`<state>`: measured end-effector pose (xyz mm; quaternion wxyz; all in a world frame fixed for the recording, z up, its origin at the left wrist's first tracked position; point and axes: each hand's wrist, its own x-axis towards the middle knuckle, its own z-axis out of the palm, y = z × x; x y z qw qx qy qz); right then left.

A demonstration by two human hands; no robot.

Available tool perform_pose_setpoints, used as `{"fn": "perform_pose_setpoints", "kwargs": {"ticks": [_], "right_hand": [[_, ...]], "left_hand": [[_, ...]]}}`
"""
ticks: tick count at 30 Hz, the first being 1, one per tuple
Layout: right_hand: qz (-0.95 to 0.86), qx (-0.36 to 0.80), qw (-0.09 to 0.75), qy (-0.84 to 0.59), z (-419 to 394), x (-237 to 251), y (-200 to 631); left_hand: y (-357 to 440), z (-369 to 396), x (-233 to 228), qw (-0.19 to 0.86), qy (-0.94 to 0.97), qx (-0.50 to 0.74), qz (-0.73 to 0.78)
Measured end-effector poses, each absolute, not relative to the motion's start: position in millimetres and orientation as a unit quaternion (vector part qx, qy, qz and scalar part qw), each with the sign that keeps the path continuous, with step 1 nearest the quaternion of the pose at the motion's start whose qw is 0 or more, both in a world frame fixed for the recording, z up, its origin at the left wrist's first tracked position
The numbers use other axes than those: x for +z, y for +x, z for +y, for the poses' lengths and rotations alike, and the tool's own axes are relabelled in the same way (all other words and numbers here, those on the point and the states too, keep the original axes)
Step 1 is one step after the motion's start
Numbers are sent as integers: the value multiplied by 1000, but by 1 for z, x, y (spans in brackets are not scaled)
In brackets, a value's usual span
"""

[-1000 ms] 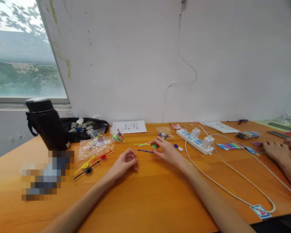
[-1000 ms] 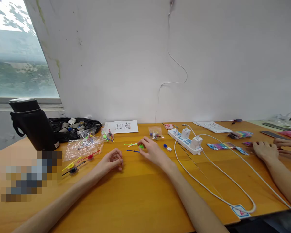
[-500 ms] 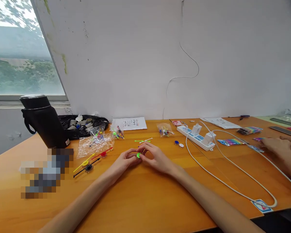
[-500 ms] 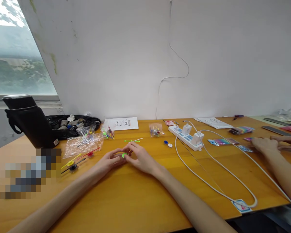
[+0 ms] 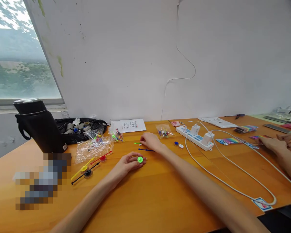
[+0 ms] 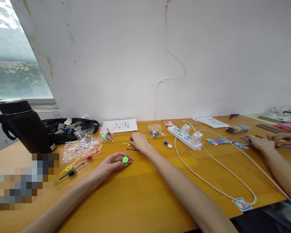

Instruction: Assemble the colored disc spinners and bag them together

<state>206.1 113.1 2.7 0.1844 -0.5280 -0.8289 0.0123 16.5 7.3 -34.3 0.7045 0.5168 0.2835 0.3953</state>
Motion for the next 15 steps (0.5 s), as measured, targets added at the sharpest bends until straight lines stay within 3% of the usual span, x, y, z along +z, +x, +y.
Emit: {"fn": "perform_pose_setpoints", "kwargs": {"ticks": [8,15], "right_hand": [[-836,22,171,-521,111,-2,203],[-842,68,240,-478,111,1,206]], "left_hand": [[17,5,-27,704,533,375,284],[14,4,-29,713,522,373,283]]}}
